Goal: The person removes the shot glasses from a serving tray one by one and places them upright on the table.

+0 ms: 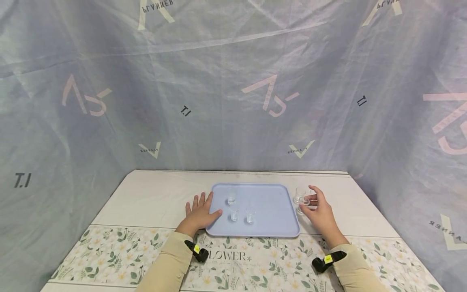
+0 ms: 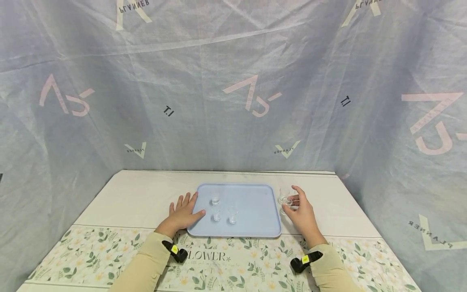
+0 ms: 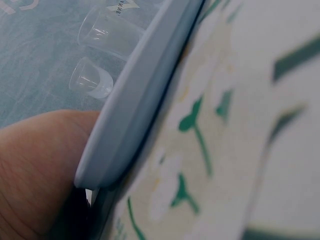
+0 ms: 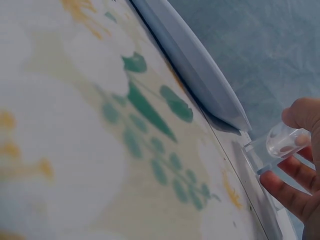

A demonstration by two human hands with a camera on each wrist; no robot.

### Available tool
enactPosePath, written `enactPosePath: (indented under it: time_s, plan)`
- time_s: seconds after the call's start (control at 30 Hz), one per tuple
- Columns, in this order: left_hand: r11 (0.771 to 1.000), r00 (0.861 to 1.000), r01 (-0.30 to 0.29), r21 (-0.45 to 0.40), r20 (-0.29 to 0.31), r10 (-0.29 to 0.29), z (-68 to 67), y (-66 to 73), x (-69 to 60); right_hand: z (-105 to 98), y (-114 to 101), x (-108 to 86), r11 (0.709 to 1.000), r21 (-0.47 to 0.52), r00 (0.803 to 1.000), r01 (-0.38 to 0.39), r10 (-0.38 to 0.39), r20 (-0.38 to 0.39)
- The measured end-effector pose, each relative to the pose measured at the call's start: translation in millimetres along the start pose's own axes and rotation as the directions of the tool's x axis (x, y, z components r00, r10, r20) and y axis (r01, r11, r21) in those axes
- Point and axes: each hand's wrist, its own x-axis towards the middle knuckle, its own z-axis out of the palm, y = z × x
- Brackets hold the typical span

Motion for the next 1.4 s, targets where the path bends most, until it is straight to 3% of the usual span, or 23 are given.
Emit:
enactPosePath:
  time_s: [0.4, 0.77, 1.0, 1.13, 1.23, 1.4]
  plan:
    - [1.0, 1.0, 0.001, 0.019, 0.005, -0.001, 6.0, -5.7, 6.6, -2.3, 0.3, -1.6, 1.0, 0.013, 0.999, -0.014, 0.013, 0.051]
    - [1.0, 1.0, -0.008, 0.002, -0.008, 0.008, 5.5, -4.8, 5.1, -4.5, -1.3, -0.1, 1.0, -0.003, 0.997, -0.016, 0.017, 0.069]
    - [1.0, 1.0, -0.005, 0.008, 0.001, 0.005, 4.0, -5.9, 4.1, -10.7, -12.0, 6.8, 0.994, 0.068, 0.995, 0.091, -0.093, 0.019]
    - [1.0, 1.0, -0.005, 0.009, -0.004, 0.005, 3.7, -6.9, 4.4, -10.5, -17.6, 11.0, 0.987, 0.037, 0.987, 0.158, -0.157, -0.022]
    - [1.0, 1.0, -0.007, 0.006, -0.005, 0.008, 3.7, -6.9, 4.2, -9.0, -23.4, 13.5, 0.984, 0.021, 0.982, 0.179, -0.177, -0.057]
    - [1.0, 1.0, -0.012, 0.013, -0.006, 0.012, 5.8, -7.8, 6.3, -3.4, -37.1, 16.4, 0.973, 0.094, 0.977, 0.21, -0.204, -0.067]
